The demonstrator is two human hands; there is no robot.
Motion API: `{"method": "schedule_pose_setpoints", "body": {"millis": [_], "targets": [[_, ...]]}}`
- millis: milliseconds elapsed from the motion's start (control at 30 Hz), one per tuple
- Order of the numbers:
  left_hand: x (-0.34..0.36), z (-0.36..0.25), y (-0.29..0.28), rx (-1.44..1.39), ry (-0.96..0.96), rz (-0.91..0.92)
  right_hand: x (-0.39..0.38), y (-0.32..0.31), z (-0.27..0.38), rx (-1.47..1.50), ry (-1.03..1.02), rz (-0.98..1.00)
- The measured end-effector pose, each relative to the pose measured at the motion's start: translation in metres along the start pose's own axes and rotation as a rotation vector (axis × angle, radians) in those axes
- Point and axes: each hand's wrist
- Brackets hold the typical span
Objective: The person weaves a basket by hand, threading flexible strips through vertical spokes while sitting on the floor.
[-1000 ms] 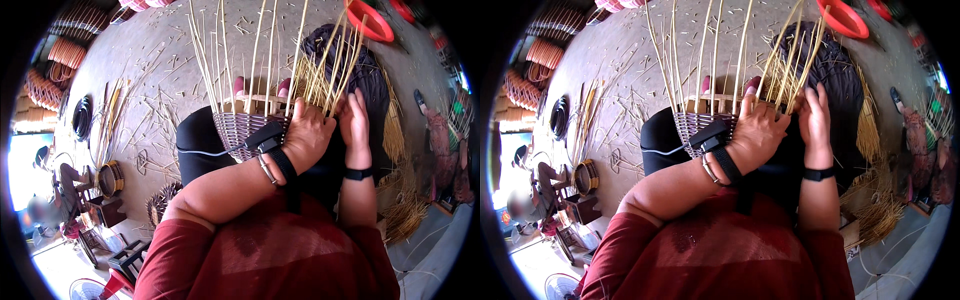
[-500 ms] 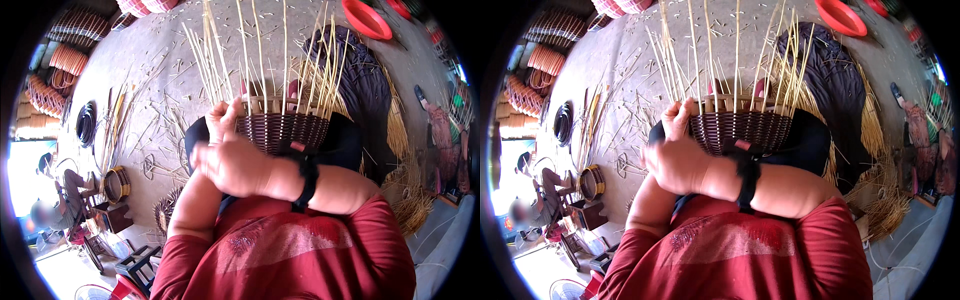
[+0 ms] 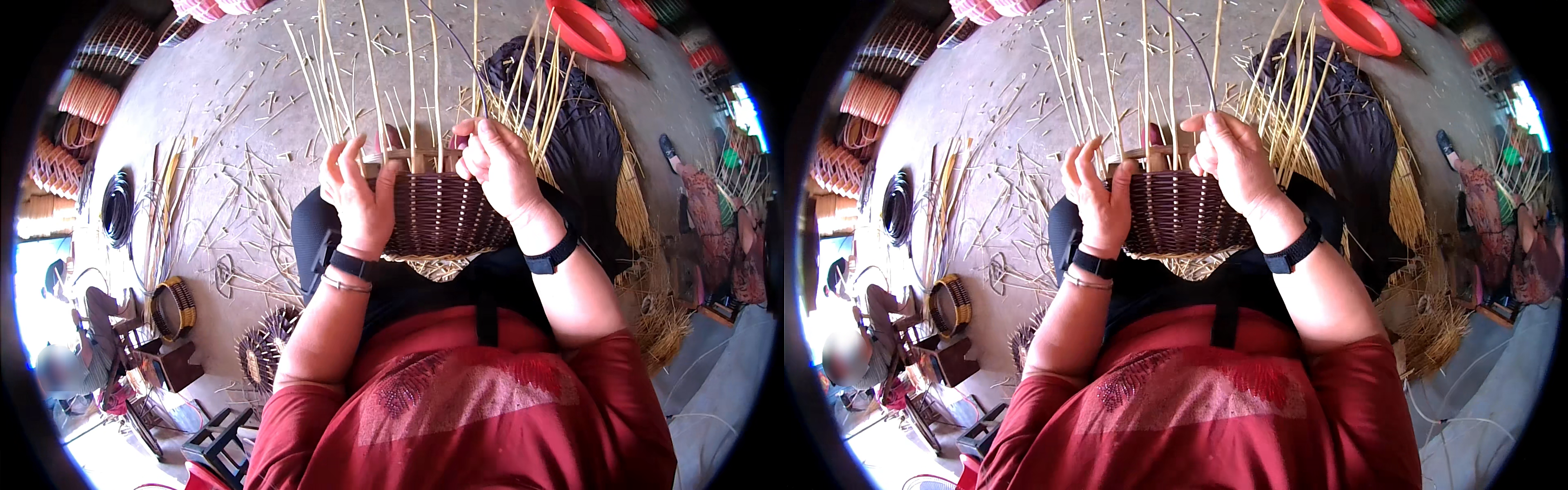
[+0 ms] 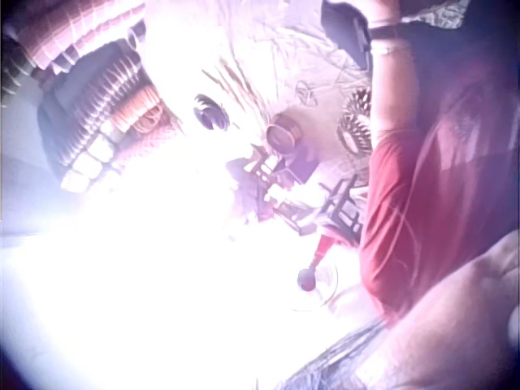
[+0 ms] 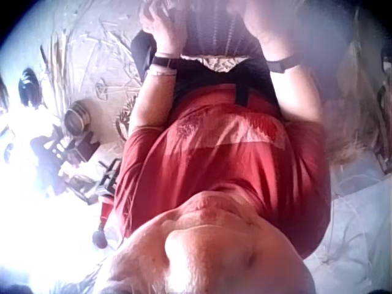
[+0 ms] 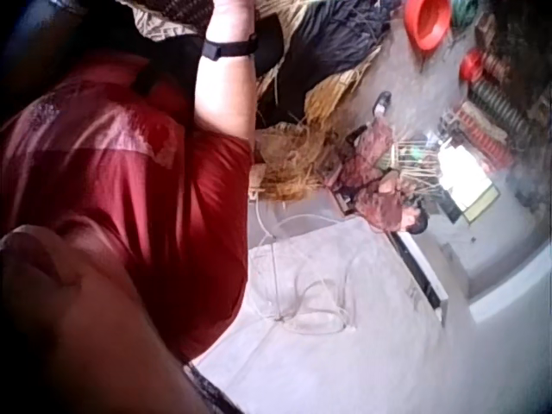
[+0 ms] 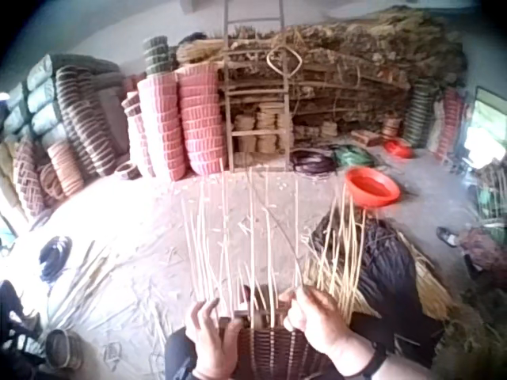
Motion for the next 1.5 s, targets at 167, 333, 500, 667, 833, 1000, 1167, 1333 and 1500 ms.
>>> {"method": "schedule_pose_setpoints", "body": {"millis": [167,333,500,667,833,1000,1167,1333,1500], "targets": [[-0.035,-0.041,-0.018,0.324,0.290,0.414,0.018,0.010,0.009,-0.339,0.021,-0.043],[-0.044,-0.050,-0.013,0.350,0.207,0.440,0.079,0.031,-0.033,-1.533,-0.448,0.223],[-0.034,-0.034,-0.013,0.103,0.581,0.218,0.067,0.020,-0.007,-0.998,-0.253,0.077],[-0.003,-0.048,-0.010,0.272,0.383,0.386,-0.018,-0.026,0.023,-0.091,0.007,-0.215],[0.040,-0.069,0.009,0.199,0.525,0.395,-0.042,-0.008,0.028,-0.118,-0.179,0.077],[0.043,-0.060,0.006,0.087,0.406,0.406,-0.033,-0.034,0.031,0.043,-0.116,-0.049],[0.048,-0.050,0.021,0.177,0.481,0.220,-0.020,-0.064,-0.006,0.225,0.100,-0.333],[0.003,-0.080,0.019,0.381,0.678,0.205,-0.010,-0.071,0.004,0.081,0.201,-0.326],[-0.053,-0.084,0.020,0.468,0.448,0.455,0.049,-0.047,-0.005,-0.903,-0.075,0.071]]}}
Point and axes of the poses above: each hand's wrist, its own x-axis towards the middle knuckle, its own y-axis out of the palm, z = x × y, and after that the axes turned 15 degrees about -y, right-handed
